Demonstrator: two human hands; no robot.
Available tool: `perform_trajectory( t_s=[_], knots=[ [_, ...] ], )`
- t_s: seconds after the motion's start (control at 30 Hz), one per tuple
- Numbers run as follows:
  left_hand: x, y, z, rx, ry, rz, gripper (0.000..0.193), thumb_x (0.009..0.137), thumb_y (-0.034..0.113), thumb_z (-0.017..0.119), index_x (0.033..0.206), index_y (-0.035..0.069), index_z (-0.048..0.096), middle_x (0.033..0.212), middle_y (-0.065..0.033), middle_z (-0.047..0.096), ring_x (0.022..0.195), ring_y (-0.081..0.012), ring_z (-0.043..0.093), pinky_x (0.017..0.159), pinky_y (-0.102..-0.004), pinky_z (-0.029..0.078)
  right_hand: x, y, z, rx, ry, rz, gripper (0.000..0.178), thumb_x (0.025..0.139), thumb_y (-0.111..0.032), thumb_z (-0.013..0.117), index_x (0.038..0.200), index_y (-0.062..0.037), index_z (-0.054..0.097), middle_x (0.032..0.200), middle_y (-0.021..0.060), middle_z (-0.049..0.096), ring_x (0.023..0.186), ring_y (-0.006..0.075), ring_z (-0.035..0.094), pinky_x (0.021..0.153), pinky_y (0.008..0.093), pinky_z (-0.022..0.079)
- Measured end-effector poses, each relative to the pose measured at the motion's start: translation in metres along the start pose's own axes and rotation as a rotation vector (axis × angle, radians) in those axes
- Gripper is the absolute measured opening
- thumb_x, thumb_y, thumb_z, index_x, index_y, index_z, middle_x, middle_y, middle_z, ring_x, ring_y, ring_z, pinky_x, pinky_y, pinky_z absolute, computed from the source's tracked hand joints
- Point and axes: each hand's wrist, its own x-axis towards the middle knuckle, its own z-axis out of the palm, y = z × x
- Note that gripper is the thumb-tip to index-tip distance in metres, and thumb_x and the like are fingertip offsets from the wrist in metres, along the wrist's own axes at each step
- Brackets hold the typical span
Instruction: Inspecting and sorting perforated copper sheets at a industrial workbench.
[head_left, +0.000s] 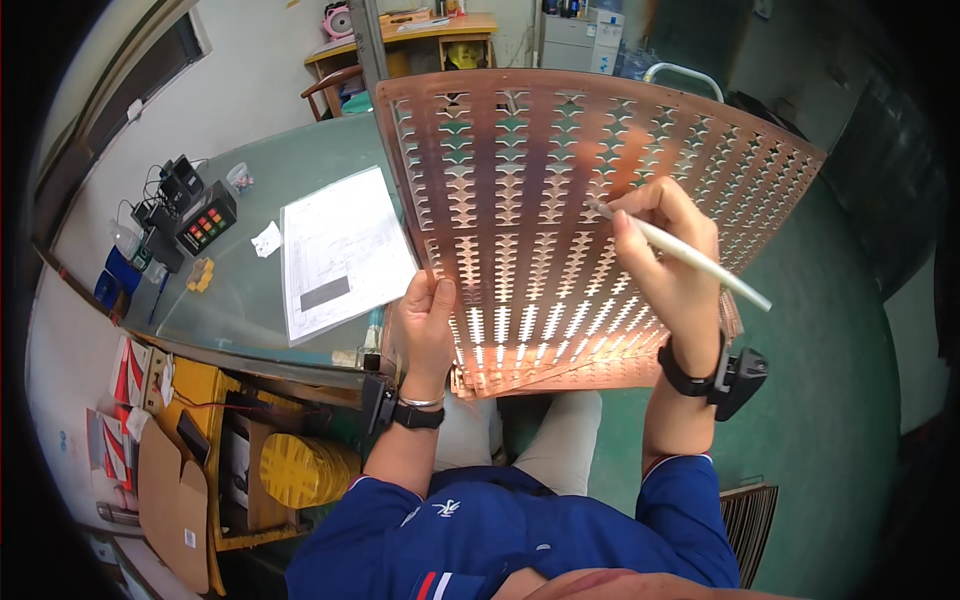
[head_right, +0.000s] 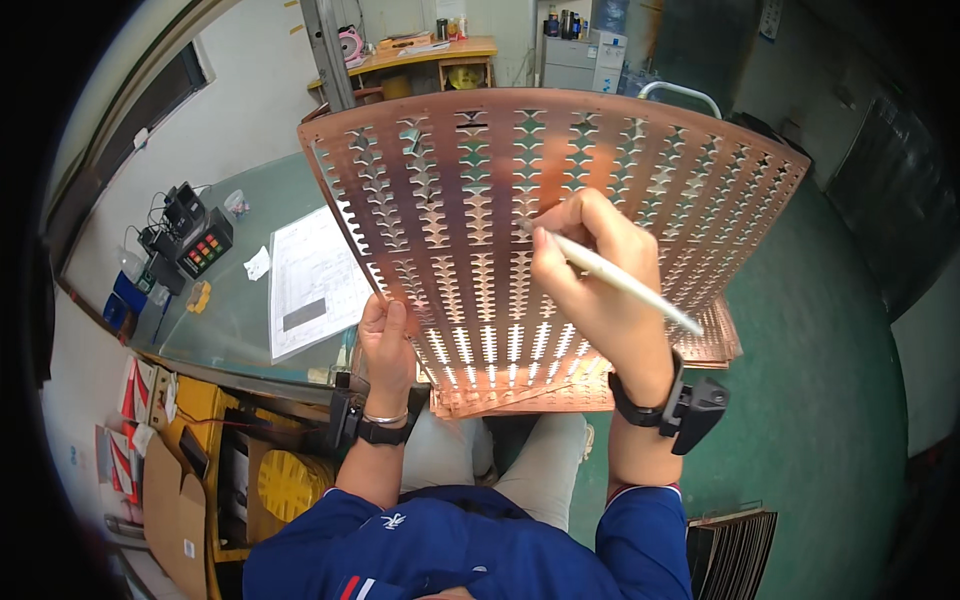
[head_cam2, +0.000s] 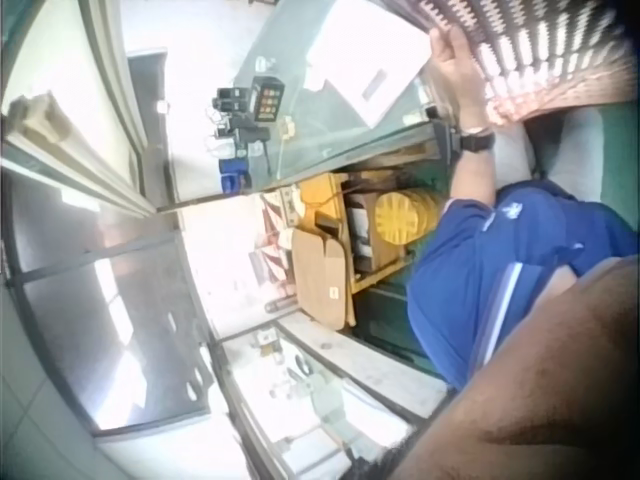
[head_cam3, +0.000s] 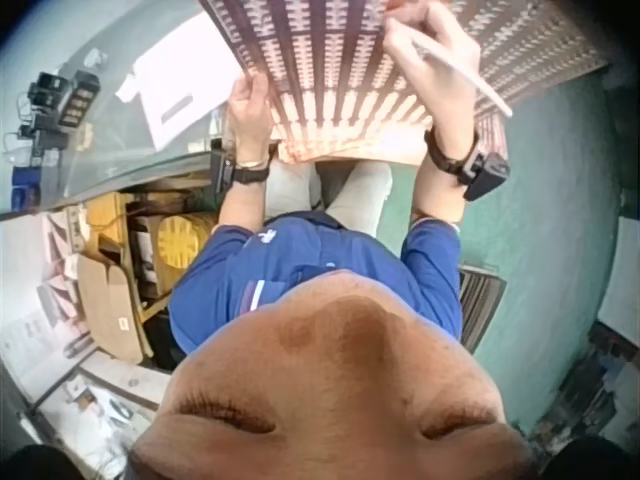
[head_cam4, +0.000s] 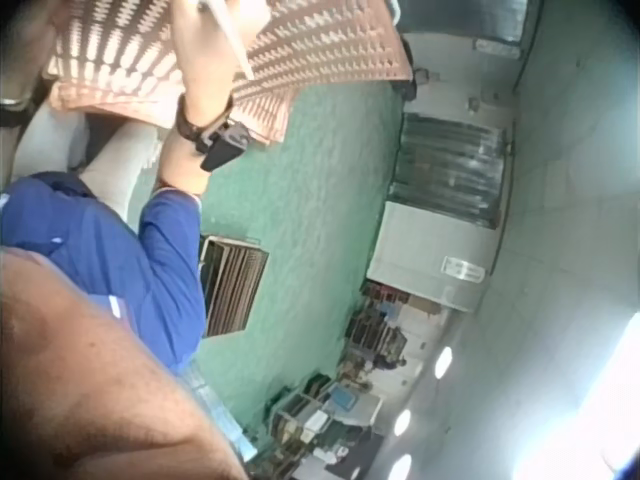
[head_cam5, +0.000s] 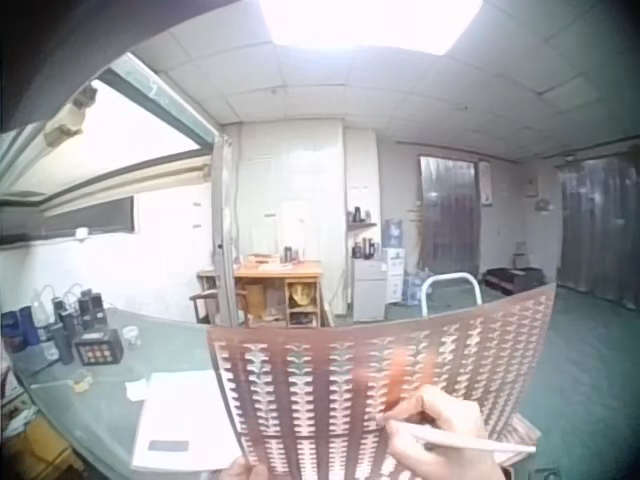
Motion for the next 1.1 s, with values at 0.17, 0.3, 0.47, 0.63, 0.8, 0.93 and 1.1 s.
perform_trajectory(
  t_s=[0.17,0.3,0.47,0.63,0.8,0.93,1.1],
  knots=[
    [-0.001,0.001,-0.002,0.004,-0.033,0.041,0.018,0.092,0.013,0.052,0.104,0.002,0.057,0.095,-0.0031,0.062,0.086,-0.0065,0.056,0.078,-0.0207,0.043,0.015,-0.006,-0.007,-0.068,-0.116,-0.044,0.01,0.077,-0.006,0.062,0.073,0.0001,0.055,0.06,0.0059,0.058,0.051,0.0074,0.053,0.047,0.0223,0.04],
    [-0.001,0.002,0.001,0.011,-0.024,0.031,0.016,0.092,0.013,0.052,0.103,0.002,0.057,0.095,-0.0028,0.062,0.086,-0.0063,0.055,0.078,-0.0206,0.043,0.012,-0.001,-0.005,0.044,-0.117,0.018,0.012,0.079,-0.008,0.062,0.074,0.0005,0.055,0.06,0.0042,0.057,0.053,0.006,0.052,0.048,0.0216,0.04],
    [0.0,0.004,0.002,0.035,-0.026,0.034,0.016,0.092,0.014,0.052,0.103,0.002,0.057,0.094,-0.0021,0.062,0.085,-0.0055,0.054,0.077,-0.02,0.043,0.006,0.005,-0.005,0.081,-0.053,-0.005,0.011,0.079,-0.008,0.062,0.077,0.0005,0.056,0.061,0.0034,0.057,0.054,0.0053,0.051,0.049,0.0211,0.04],
    [-0.001,0.007,0.006,0.004,-0.001,0.01,0.014,0.091,0.013,0.053,0.101,0.003,0.057,0.09,0.0,0.06,0.083,-0.005,0.054,0.075,-0.0199,0.042,0.007,-0.002,-0.006,-0.005,-0.073,-0.032,0.009,0.078,-0.006,0.062,0.077,0.0002,0.056,0.062,0.0041,0.057,0.054,0.0058,0.051,0.049,0.021,0.039],
    [-0.002,0.007,0.008,-0.014,0.037,-0.027,0.009,0.09,0.011,0.054,0.097,0.005,0.057,0.088,0.0016,0.06,0.081,-0.0055,0.054,0.075,-0.0204,0.042,-0.001,-0.001,-0.011,0.034,-0.058,-0.032,0.008,0.079,-0.005,0.062,0.079,0.001,0.056,0.062,0.0038,0.058,0.054,0.0053,0.052,0.049,0.0213,0.04],
    [-0.002,-0.001,-0.003,0.014,0.051,-0.022,0.006,0.091,0.01,0.053,0.095,0.007,0.056,0.092,-0.0003,0.061,0.085,-0.0067,0.056,0.077,-0.0222,0.045,-0.022,0.006,-0.029,0.162,0.02,-0.007,0.007,0.082,-0.005,0.059,0.085,0.0012,0.058,0.071,0.0038,0.06,0.06,0.0055,0.054,0.054,0.0198,0.042],
    [0.0,-0.005,-0.003,0.015,0.034,-0.003,0.004,0.091,0.011,0.053,0.091,0.007,0.055,0.091,0.0006,0.06,0.083,-0.0062,0.055,0.074,-0.0209,0.044,-0.048,0.04,-0.069,0.299,0.305,-0.032,0.026,0.095,-0.02,0.044,0.108,0.0011,0.053,0.088,0.0121,0.065,0.064,0.0095,0.057,0.058,0.0214,0.047]
  ],
)
